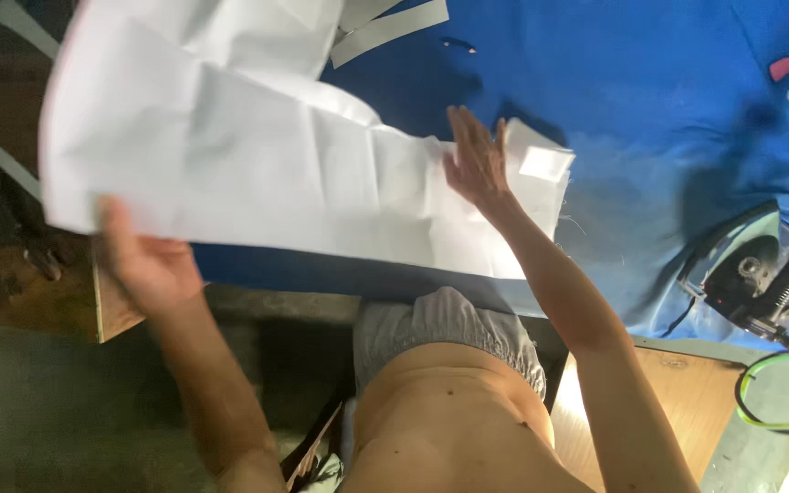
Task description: The person irons a large piece of white fabric on a blue-covered table using a steam iron. They repeatedly smooth the material with their hands and move the iron back and forth to remove wrinkles, occasionally lifting and repositioning the fabric to work on different sections.
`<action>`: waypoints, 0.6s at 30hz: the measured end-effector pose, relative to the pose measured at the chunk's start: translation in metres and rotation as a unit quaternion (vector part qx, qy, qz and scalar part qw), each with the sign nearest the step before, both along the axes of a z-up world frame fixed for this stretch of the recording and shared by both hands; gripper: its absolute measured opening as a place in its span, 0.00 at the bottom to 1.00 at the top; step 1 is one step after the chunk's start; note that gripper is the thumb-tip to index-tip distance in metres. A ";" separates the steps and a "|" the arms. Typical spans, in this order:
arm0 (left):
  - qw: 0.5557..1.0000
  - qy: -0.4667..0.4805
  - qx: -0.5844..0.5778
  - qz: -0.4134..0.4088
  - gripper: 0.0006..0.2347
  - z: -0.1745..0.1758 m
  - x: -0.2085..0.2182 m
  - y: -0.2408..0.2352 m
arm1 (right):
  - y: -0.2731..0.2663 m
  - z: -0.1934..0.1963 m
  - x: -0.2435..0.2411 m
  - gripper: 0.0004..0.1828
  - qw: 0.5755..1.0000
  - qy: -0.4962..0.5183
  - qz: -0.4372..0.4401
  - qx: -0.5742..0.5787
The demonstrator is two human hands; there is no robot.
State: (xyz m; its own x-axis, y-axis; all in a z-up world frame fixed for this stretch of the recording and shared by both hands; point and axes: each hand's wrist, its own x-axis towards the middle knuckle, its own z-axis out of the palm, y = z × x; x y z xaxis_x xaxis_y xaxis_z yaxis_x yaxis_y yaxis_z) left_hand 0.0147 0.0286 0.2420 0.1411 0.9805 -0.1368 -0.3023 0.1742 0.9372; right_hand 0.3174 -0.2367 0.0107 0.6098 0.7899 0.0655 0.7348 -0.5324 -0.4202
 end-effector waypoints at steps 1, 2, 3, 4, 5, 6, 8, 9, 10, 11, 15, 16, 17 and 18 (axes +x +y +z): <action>1.000 -0.001 -0.005 -0.001 0.08 0.009 -0.011 0.005 | -0.008 -0.013 0.011 0.38 1.000 -0.001 -0.001 -0.005; 0.997 0.069 -0.009 0.034 0.15 0.017 -0.022 0.011 | -0.017 -0.026 0.021 0.26 0.995 -0.093 -0.016 0.020; 0.988 0.139 -0.010 0.071 0.26 0.027 -0.035 0.017 | -0.022 -0.039 0.030 0.17 0.982 -0.183 -0.028 0.049; 0.987 0.139 -0.012 0.072 0.26 0.018 -0.044 0.026 | -0.027 -0.028 0.032 0.17 0.982 -0.182 -0.026 0.047; 0.991 0.128 0.004 0.039 0.21 0.009 -0.053 0.037 | -0.030 -0.016 0.033 0.09 0.987 -0.159 -0.022 0.025; 0.993 0.116 0.020 0.006 0.30 0.002 -0.060 0.047 | -0.034 -0.004 0.035 0.09 0.991 -0.135 -0.018 0.002; 0.994 0.083 0.036 -0.059 0.32 0.014 -0.057 0.051 | -0.042 0.024 0.045 0.08 0.991 -0.099 -0.027 -0.087; 0.990 0.056 0.048 -0.118 0.35 0.019 -0.056 0.050 | -0.049 0.038 0.048 0.10 0.982 -0.057 -0.029 -0.177; 0.990 0.054 0.046 -0.120 0.35 0.035 -0.053 0.045 | -0.053 0.062 0.057 0.10 0.981 -0.058 -0.032 -0.180; 0.984 0.127 -0.096 -0.082 0.35 0.050 -0.048 0.041 | -0.061 0.086 0.064 0.19 0.947 -0.020 -0.040 -0.319; 0.966 0.109 -0.229 0.047 0.35 -0.002 -0.097 0.075 | -0.101 0.140 0.072 0.18 0.777 0.014 -0.063 -0.626; 0.965 0.109 -0.235 0.038 0.35 -0.027 -0.117 0.090 | -0.117 0.137 0.075 0.18 0.772 0.017 -0.071 -0.632; 0.981 0.120 -0.153 0.025 0.31 -0.050 -0.142 0.103 | -0.132 0.132 0.076 0.20 0.782 0.071 -0.061 -0.617; 0.989 0.129 -0.070 0.013 0.28 -0.074 -0.166 0.116 | -0.146 0.126 0.076 0.22 0.789 0.126 -0.052 -0.600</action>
